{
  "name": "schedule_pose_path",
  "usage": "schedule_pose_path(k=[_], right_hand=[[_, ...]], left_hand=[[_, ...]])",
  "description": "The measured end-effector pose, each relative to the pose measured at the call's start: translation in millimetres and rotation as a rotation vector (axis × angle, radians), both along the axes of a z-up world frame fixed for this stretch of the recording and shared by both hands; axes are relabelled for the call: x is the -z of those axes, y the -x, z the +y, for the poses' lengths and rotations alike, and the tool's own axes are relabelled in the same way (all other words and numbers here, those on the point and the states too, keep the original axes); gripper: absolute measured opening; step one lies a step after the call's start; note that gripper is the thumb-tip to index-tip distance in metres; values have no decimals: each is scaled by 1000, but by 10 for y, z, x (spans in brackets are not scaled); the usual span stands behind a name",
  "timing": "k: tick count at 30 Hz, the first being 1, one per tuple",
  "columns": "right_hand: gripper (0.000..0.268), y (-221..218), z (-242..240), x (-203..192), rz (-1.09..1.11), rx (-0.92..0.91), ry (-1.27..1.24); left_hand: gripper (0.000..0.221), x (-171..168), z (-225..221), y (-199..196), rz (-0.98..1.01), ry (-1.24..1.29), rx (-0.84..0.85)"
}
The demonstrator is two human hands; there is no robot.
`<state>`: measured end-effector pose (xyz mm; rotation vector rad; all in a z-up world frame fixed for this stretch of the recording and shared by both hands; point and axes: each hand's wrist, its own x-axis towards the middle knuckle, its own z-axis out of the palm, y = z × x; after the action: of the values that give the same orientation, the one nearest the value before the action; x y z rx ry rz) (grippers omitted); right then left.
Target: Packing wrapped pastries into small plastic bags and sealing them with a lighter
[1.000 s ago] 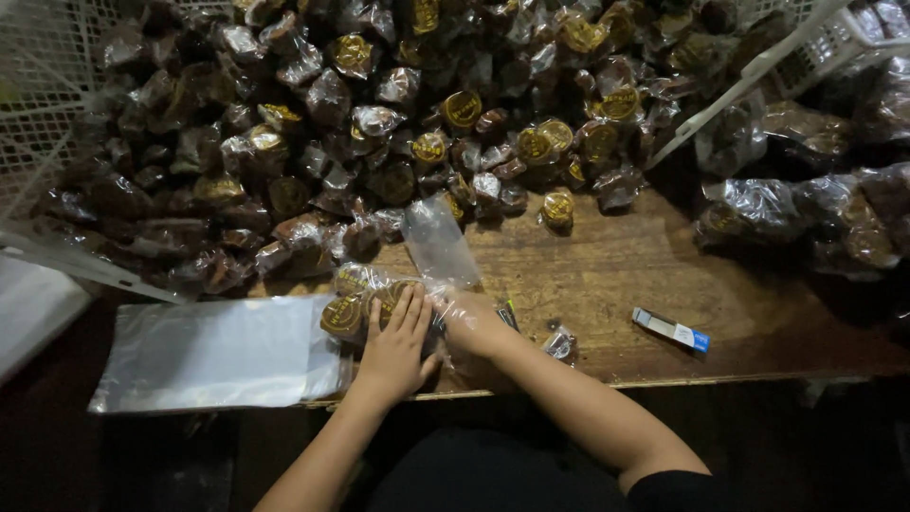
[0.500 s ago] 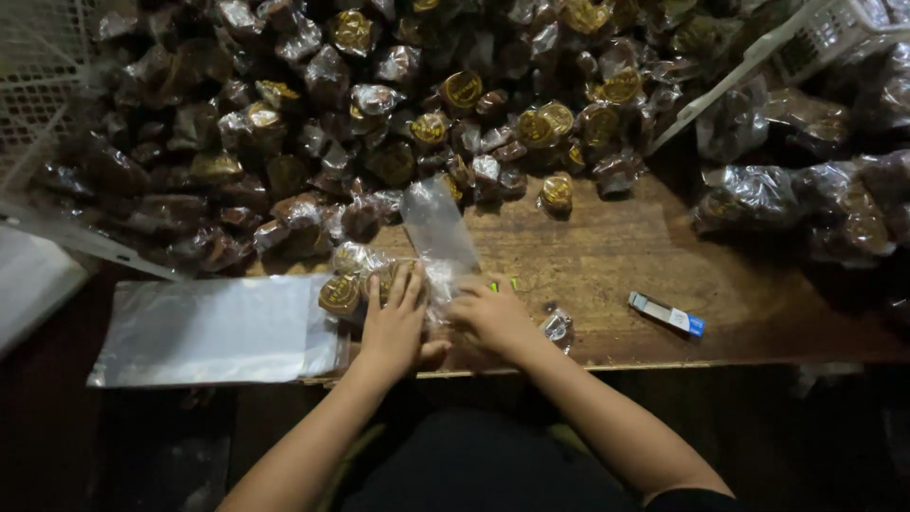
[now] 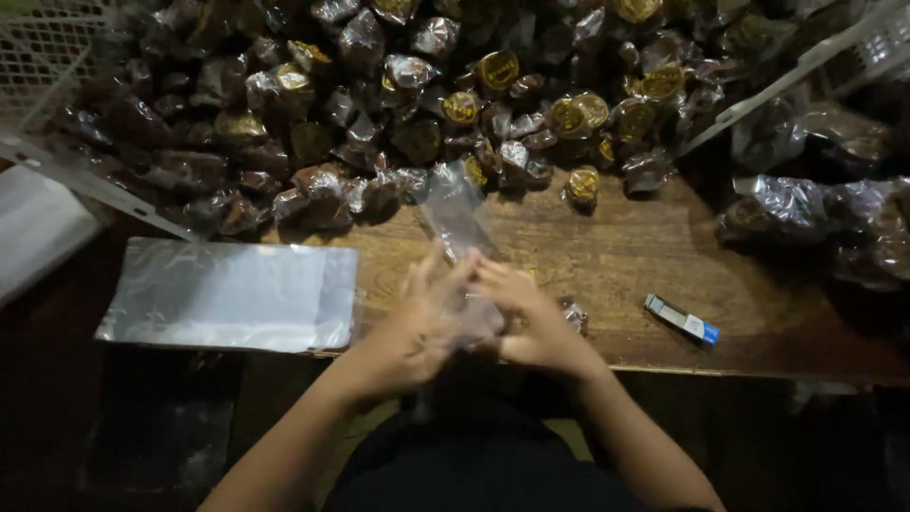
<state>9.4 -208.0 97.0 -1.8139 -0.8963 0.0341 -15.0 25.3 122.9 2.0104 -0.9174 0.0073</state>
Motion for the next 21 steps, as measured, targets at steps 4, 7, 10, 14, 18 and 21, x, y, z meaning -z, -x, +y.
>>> schedule_pose_path(k=[4,7,10,14,18,21], right_hand=[[12,137,-72,202,161,-82,-192],[21,164,-44,72,238,-11,-214],[20,147,44,-243,114,33,-161],[13,319,-48,-116,-385,248,263],[12,349,-47,134,-409,175,322],[5,284,-86,367,-136,180,190]], left_hand=[[23,-58,-80,7,165,154,23],[31,42,-186,49,417,429,-251],[35,63,-304,32,544,601,-409],[51,62,-268,-181,451,176,-287],[60,246,-255,-243,412,-81,-200],[34,207,-257,-225,455,-8,-278]])
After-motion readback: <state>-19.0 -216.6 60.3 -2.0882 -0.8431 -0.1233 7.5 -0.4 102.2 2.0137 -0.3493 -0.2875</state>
